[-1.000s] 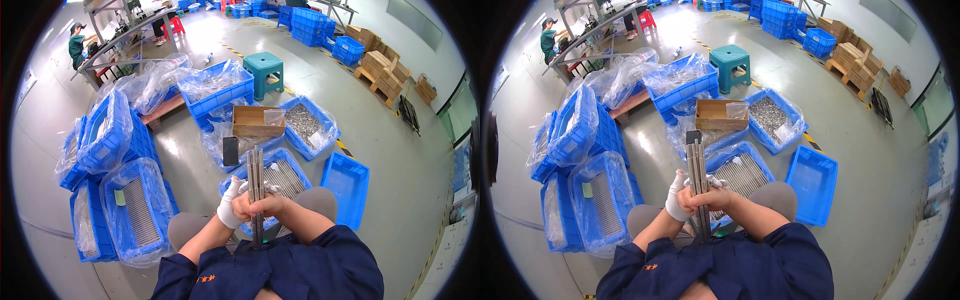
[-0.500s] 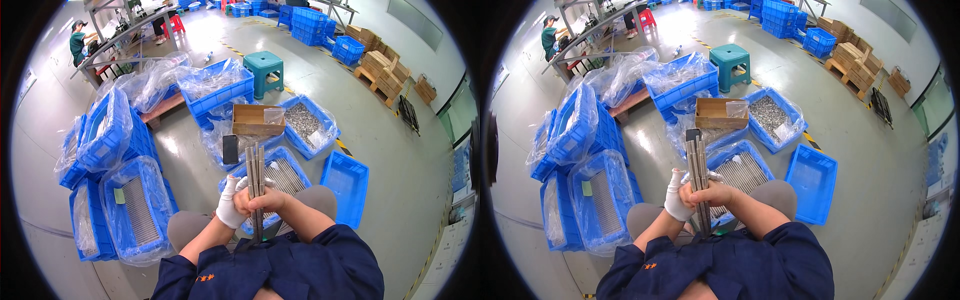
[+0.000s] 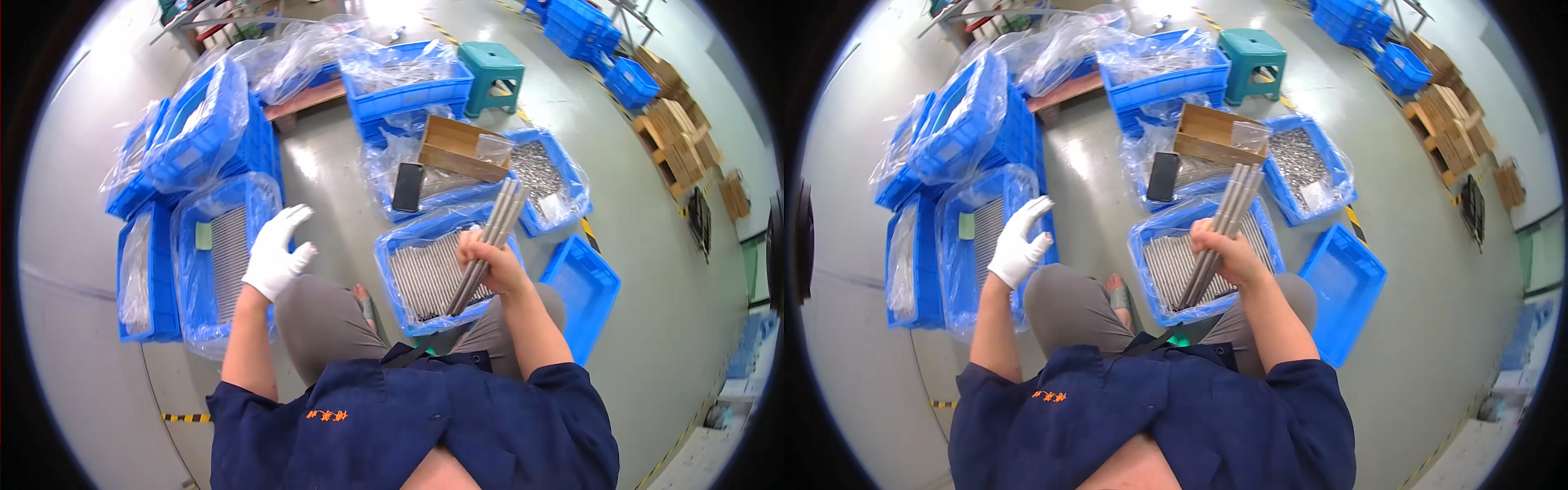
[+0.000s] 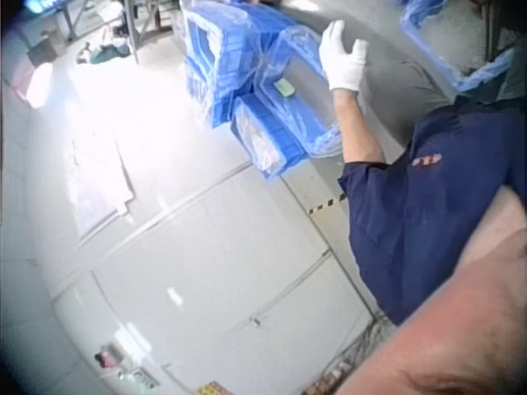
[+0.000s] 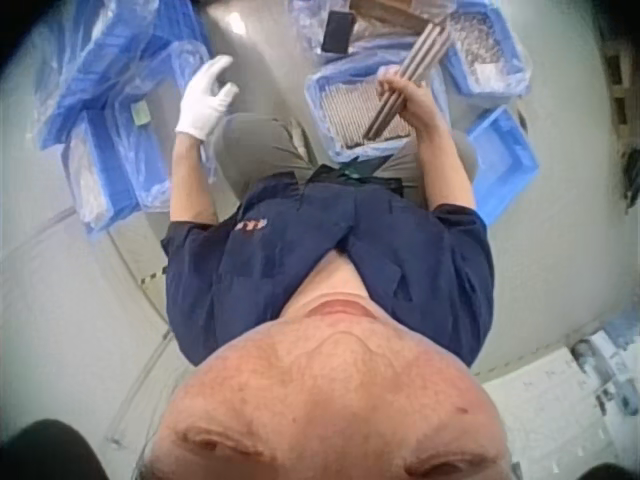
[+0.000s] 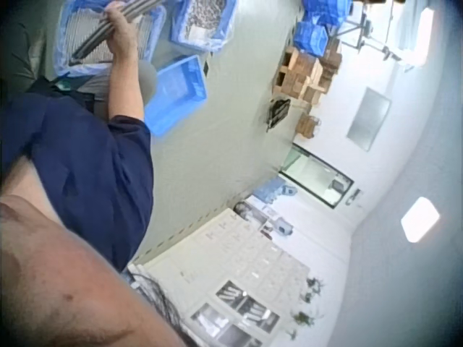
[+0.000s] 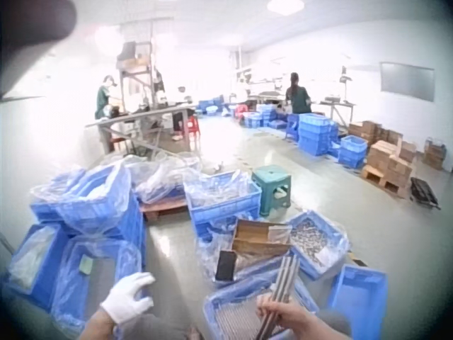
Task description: The person tests metal rods by sliding a circular metal ring gauge onto their ends, places the rods into a blue plastic crate, and picks up more metal rods to test.
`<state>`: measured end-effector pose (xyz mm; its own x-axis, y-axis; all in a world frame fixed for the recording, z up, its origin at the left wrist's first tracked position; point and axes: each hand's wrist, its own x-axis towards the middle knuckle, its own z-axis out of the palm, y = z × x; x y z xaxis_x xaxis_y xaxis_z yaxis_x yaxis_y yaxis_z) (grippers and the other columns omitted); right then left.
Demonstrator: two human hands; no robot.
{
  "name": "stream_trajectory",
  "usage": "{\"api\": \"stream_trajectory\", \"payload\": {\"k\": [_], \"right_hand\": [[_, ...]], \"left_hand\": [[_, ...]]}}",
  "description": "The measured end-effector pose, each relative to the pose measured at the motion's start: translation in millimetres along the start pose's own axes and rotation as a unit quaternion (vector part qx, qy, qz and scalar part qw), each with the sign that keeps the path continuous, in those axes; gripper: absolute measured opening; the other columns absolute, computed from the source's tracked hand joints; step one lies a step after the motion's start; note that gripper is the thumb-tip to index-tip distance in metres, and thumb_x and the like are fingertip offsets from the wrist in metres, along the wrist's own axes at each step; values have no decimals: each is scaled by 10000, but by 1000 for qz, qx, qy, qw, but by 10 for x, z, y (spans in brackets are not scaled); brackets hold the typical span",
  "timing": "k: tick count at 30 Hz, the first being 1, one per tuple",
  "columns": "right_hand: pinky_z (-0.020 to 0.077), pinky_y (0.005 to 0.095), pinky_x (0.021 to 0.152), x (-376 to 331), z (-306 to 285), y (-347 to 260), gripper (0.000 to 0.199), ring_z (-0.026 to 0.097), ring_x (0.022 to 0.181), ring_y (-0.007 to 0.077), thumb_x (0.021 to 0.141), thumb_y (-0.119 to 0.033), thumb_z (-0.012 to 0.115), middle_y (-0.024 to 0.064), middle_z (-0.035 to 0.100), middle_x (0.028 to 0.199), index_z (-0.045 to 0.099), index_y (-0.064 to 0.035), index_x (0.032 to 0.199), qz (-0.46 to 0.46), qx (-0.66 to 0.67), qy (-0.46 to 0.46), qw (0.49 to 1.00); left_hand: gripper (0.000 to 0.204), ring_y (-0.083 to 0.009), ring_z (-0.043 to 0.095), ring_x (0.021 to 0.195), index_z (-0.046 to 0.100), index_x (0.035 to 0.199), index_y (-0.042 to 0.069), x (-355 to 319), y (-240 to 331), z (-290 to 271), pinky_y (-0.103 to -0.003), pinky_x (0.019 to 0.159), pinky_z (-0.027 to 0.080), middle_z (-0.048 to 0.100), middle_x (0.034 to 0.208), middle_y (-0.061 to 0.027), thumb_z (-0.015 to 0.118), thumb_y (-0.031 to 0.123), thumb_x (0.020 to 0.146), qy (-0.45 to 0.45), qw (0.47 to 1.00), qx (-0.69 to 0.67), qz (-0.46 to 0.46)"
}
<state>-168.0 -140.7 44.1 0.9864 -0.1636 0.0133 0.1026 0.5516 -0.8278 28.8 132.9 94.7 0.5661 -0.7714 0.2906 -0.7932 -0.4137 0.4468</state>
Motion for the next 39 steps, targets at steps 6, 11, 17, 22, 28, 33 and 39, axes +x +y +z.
{"api": "stream_trajectory", "payload": {"k": [6,11,17,22,28,33,39], "right_hand": [[323,232,490,104,-84,180,194,366,561,118,768,-168,517,29,379,626,418,-66,637,15,78,57,995],[318,226,479,106,-95,206,169,366,564,115,770,-148,519,21,384,637,404,-81,665,35,100,81,991],[321,240,475,72,-202,173,190,365,563,119,770,-177,520,21,383,639,413,-78,648,33,94,106,989],[386,231,543,92,-222,254,136,447,595,119,772,-156,527,24,452,648,451,-78,689,29,115,131,984],[392,247,558,94,-211,285,146,466,605,133,786,-144,516,38,479,665,463,-68,673,27,132,153,979],[391,255,554,125,-114,180,177,458,616,139,817,-184,488,34,464,668,463,-72,682,19,201,128,971],[346,266,516,342,50,-104,238,367,576,127,830,-247,471,11,413,634,443,-93,652,-35,188,124,974]], "left_hand": [[321,-174,478,1023,520,1077,43,-743,-442,377,-255,890,342,536,1078,-90,476,223,815,-177,899,-242,-319],[323,-184,480,1026,517,1067,26,-792,-328,416,-258,888,350,528,1090,-94,500,201,795,-135,913,-214,-321],[411,-242,464,1049,490,1088,16,-749,-98,302,-294,908,344,498,1114,-128,555,207,730,-105,955,-83,-266],[397,-272,483,1011,529,1028,26,-962,20,463,-336,898,360,526,1065,-138,602,177,669,45,975,36,-215],[412,-312,485,992,509,1049,27,-1115,242,508,-377,880,367,511,1065,-174,567,87,646,160,977,49,-134],[98,-209,560,726,573,797,4,-1034,160,489,-293,691,440,581,762,-90,494,4,739,232,950,-165,-133],[394,-68,370,427,456,572,106,28,336,759,-204,398,274,423,503,23,411,370,861,170,779,-549,-253]]}}
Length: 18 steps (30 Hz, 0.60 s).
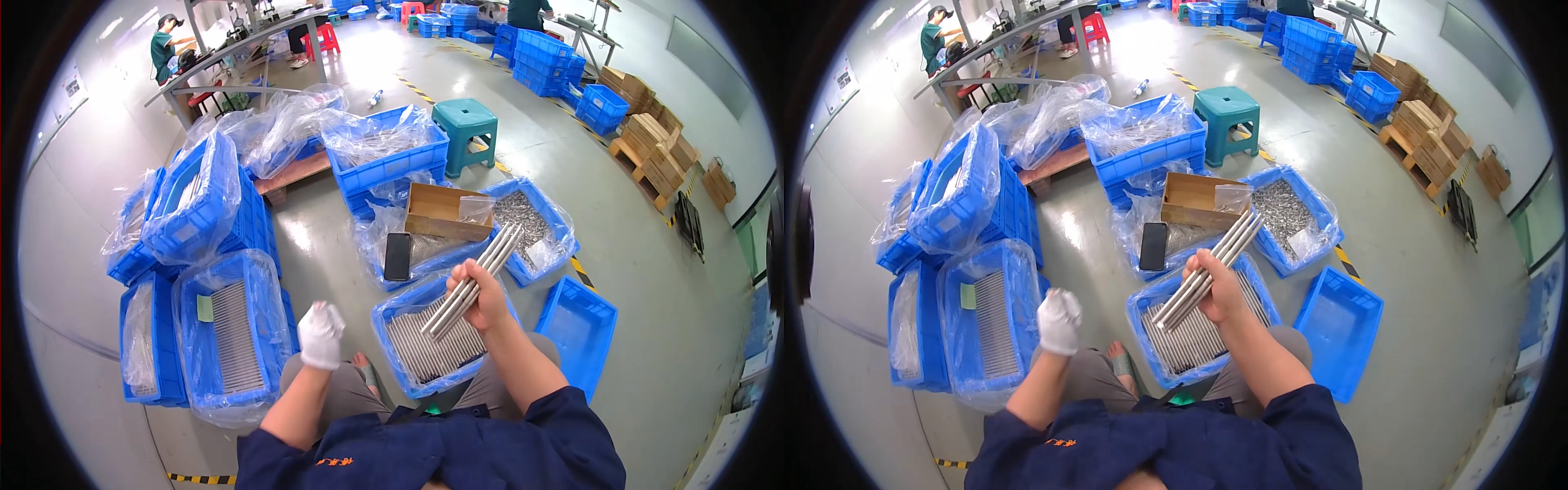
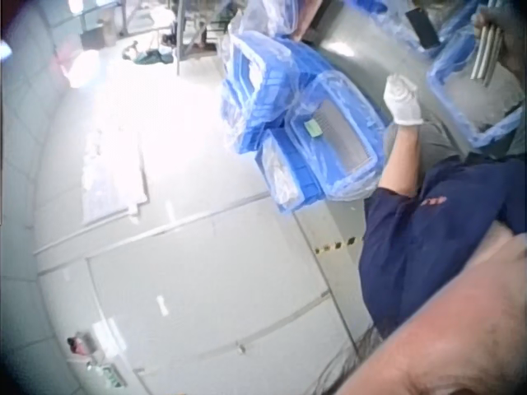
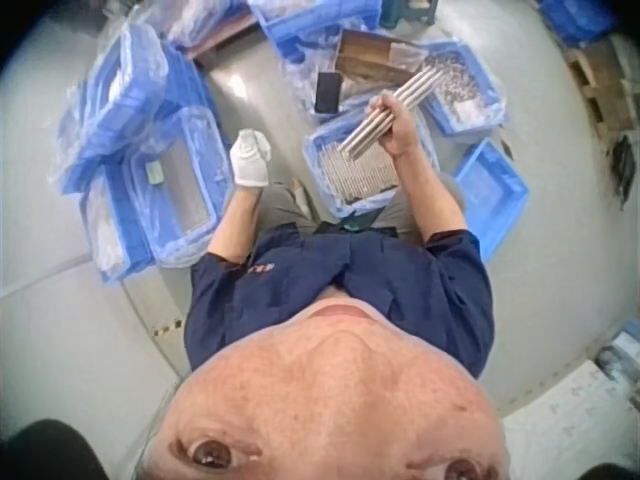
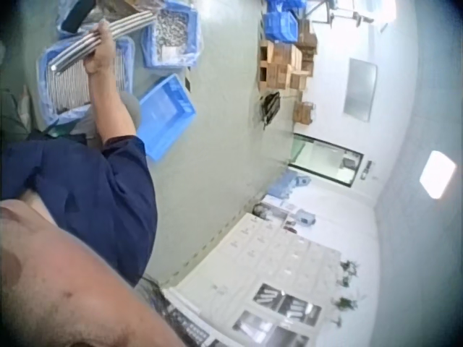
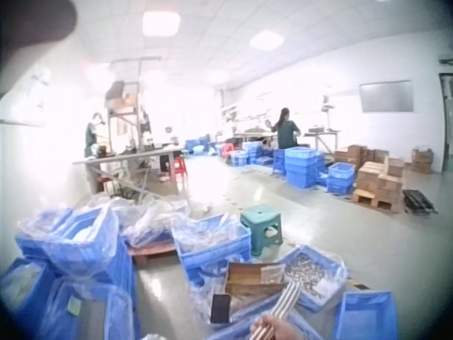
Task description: The person tests metal rods by sliding a circular metal ring gauge onto their ends, places the rods into a blue plastic crate, and picks up more metal rods to test.
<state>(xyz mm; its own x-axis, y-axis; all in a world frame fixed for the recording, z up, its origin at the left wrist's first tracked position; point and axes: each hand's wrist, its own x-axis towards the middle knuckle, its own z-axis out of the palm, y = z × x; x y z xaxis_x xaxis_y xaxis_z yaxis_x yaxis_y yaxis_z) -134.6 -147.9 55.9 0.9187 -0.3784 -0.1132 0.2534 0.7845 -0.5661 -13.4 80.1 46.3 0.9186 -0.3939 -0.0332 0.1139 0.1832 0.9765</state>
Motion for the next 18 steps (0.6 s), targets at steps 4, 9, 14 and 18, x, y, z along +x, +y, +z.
{"api": "stream_trajectory", "payload": {"k": [4,9,14,18], "right_hand": [[376,278,545,195,78,-110,226,424,595,142,832,-246,473,20,445,656,451,-94,665,-67,-4,19,998],[379,269,554,267,85,-186,200,426,608,132,828,-221,486,8,446,665,445,-93,679,-129,-31,59,989],[364,246,559,352,-106,-71,177,412,622,120,827,-176,497,14,443,664,449,-80,687,-151,-77,118,978],[374,215,608,316,-67,149,89,434,665,84,825,-135,505,10,464,708,474,-72,770,-178,-169,145,959]], "left_hand": [[453,-96,294,363,339,494,165,522,-79,601,-239,340,209,315,438,31,365,430,861,-101,972,-150,-149],[512,-140,250,388,404,537,125,711,-416,769,-273,394,251,239,438,17,309,533,831,-251,871,-356,-227],[536,-281,491,943,586,929,96,607,-404,1086,-409,850,371,568,925,-104,324,548,807,-144,852,-349,-362],[474,-266,529,860,567,842,61,578,-546,1233,-389,800,412,570,867,-110,386,498,808,-77,816,-408,-402]]}}
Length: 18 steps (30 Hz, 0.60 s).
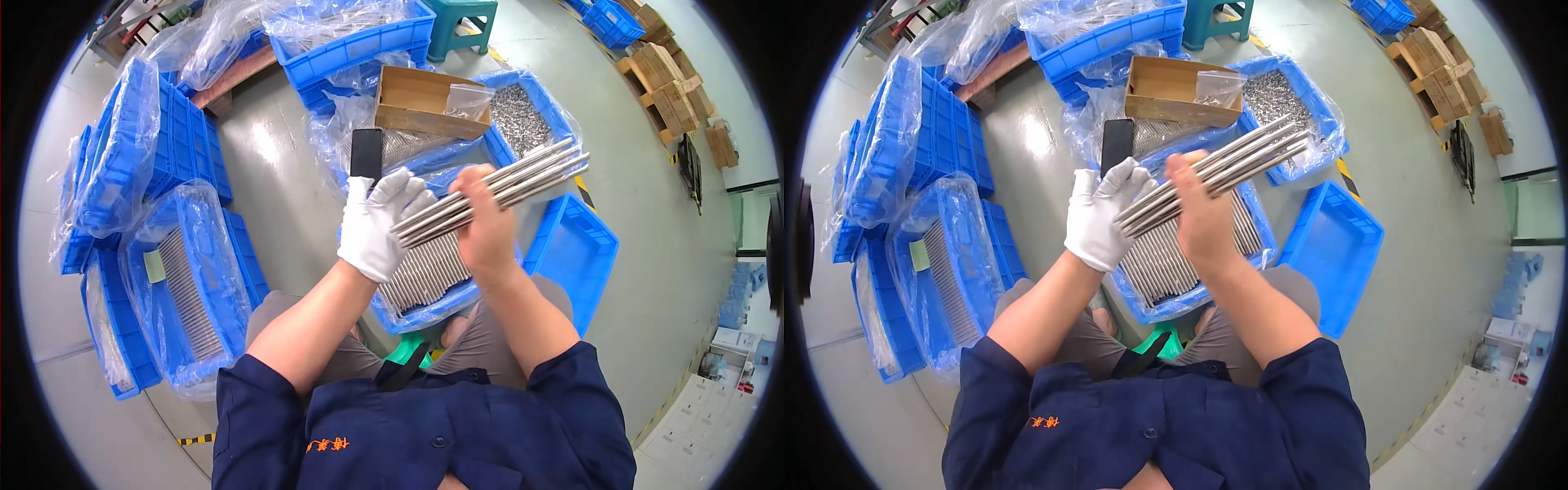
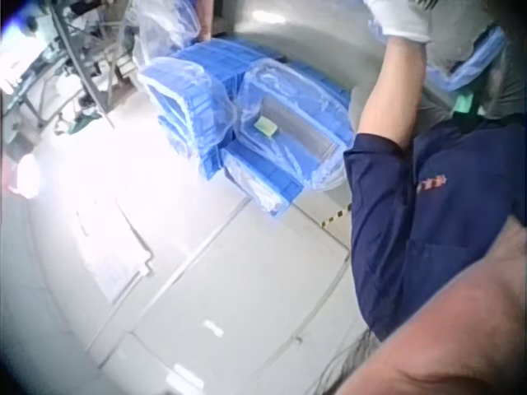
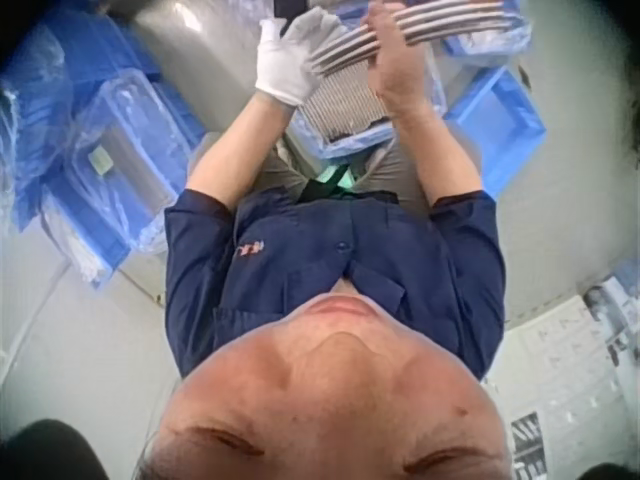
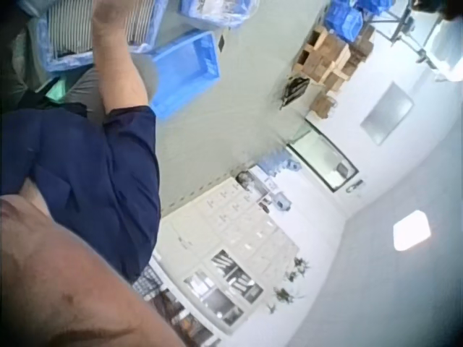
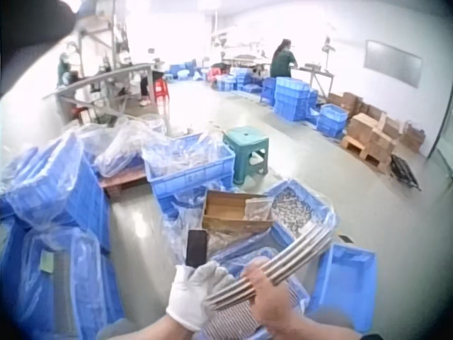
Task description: The person tests metal rods by sliding a circular metal ring gauge onto their ends, places the rods into a blue plastic crate, and picks up more metal rods to test.
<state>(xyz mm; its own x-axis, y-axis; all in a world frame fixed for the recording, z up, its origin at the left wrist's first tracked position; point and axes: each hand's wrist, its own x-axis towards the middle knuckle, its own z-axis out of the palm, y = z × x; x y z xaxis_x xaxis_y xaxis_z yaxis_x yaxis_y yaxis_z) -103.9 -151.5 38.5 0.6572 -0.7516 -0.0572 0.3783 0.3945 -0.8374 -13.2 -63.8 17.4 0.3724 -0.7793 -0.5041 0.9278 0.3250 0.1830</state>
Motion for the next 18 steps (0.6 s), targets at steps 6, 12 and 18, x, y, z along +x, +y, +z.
{"api": "stream_trajectory", "payload": {"k": [6,12,18], "right_hand": [[343,192,528,-50,33,141,131,404,580,26,791,-137,574,-47,456,634,515,-48,716,-47,-175,-61,981],[405,219,551,7,-15,15,128,467,648,68,772,-160,565,-3,468,685,499,-59,729,237,-23,-213,948],[396,215,594,-23,-35,27,182,479,690,57,757,-210,610,-7,507,766,527,-56,805,220,-96,-246,939]], "left_hand": [[526,-152,529,778,498,870,67,-12,-64,-137,-306,666,438,549,837,-46,318,559,817,-33,971,218,-93],[581,-162,502,578,488,956,36,-316,-15,-177,-283,542,431,514,704,-65,455,575,741,-202,883,369,-211],[416,-85,350,434,468,887,24,-435,-35,-94,-232,417,318,374,544,18,585,397,744,-159,872,420,-194]]}}
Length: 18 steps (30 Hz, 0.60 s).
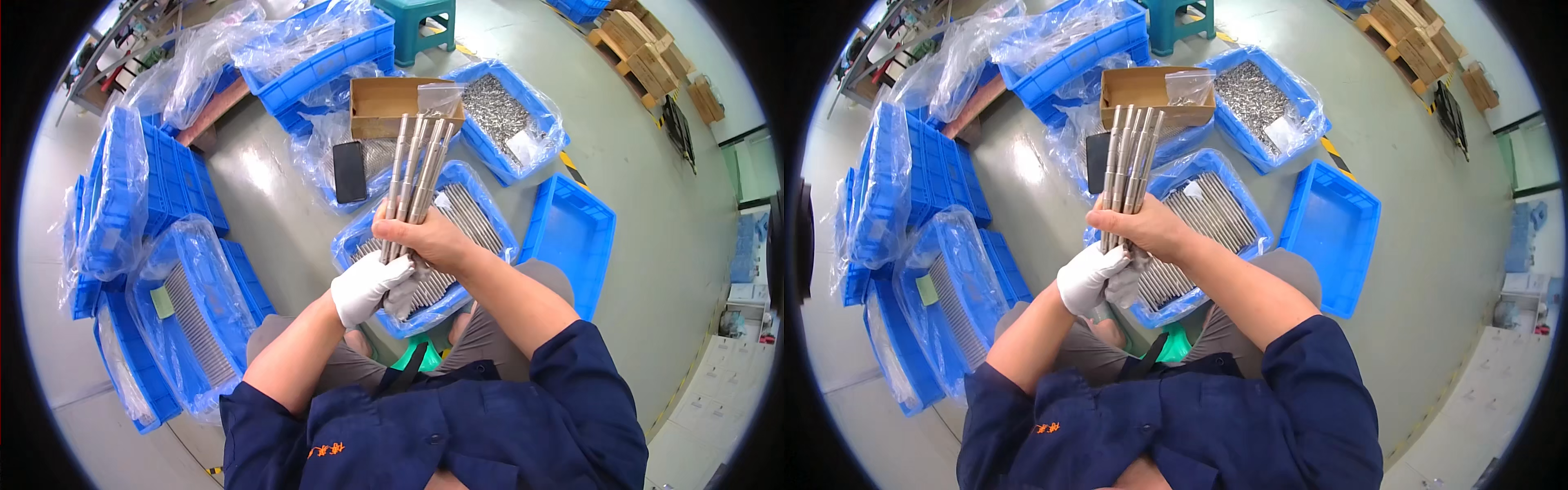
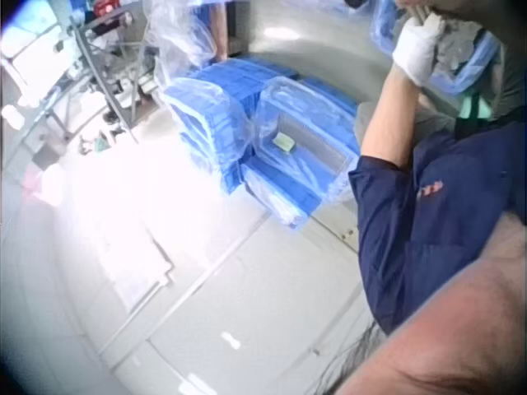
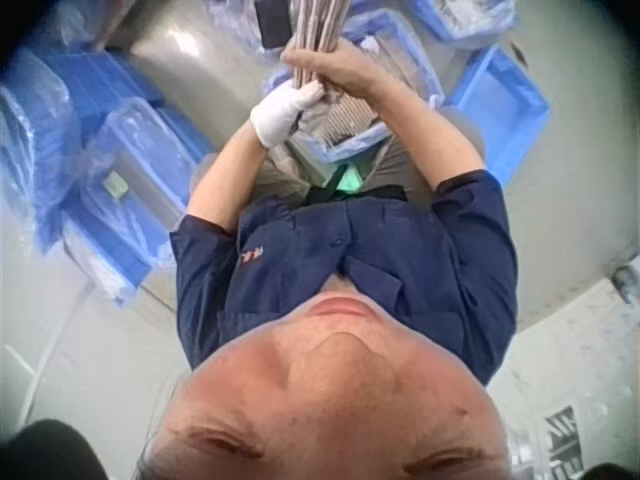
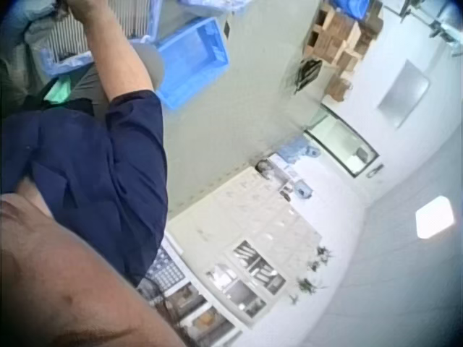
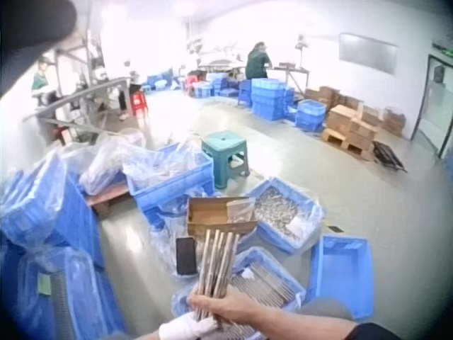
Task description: The person tests metal rods by sliding a circular metal ring gauge onto their ends, places the rods into a blue plastic crate, and picks up more metal rods to test.
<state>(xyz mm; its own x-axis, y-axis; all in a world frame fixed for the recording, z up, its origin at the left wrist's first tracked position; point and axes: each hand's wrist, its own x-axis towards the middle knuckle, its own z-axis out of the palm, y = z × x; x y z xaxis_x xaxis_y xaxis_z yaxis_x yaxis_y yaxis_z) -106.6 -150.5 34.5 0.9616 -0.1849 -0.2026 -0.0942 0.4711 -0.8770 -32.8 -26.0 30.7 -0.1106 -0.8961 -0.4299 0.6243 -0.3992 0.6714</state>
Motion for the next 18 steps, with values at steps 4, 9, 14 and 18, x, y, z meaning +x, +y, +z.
{"api": "stream_trajectory", "payload": {"k": [4,9,14,18], "right_hand": [[374,182,491,96,36,81,288,445,596,48,810,-330,533,-21,509,734,518,-67,928,-56,-12,147,987],[343,193,442,63,-340,-152,195,406,548,68,820,-197,509,-14,426,660,470,-63,956,-96,216,265,935],[437,256,642,117,-236,67,383,507,752,159,746,39,361,73,512,849,484,-60,1095,39,-134,100,985],[406,338,817,12,-103,-71,425,483,1018,281,735,33,398,118,523,1084,508,-142,1106,-51,-613,-10,788]], "left_hand": [[392,-50,304,402,485,896,19,-214,130,-33,-186,374,252,352,511,38,517,398,798,107,992,52,42],[367,-48,334,394,535,893,17,-353,184,-17,-185,372,262,409,514,23,441,368,848,222,957,162,90],[291,-57,375,393,607,811,28,-308,127,-167,-191,393,293,454,490,8,493,295,810,250,953,153,79],[229,-53,386,412,605,803,31,-315,144,-208,-193,394,307,486,510,-5,539,248,774,251,955,127,92]]}}
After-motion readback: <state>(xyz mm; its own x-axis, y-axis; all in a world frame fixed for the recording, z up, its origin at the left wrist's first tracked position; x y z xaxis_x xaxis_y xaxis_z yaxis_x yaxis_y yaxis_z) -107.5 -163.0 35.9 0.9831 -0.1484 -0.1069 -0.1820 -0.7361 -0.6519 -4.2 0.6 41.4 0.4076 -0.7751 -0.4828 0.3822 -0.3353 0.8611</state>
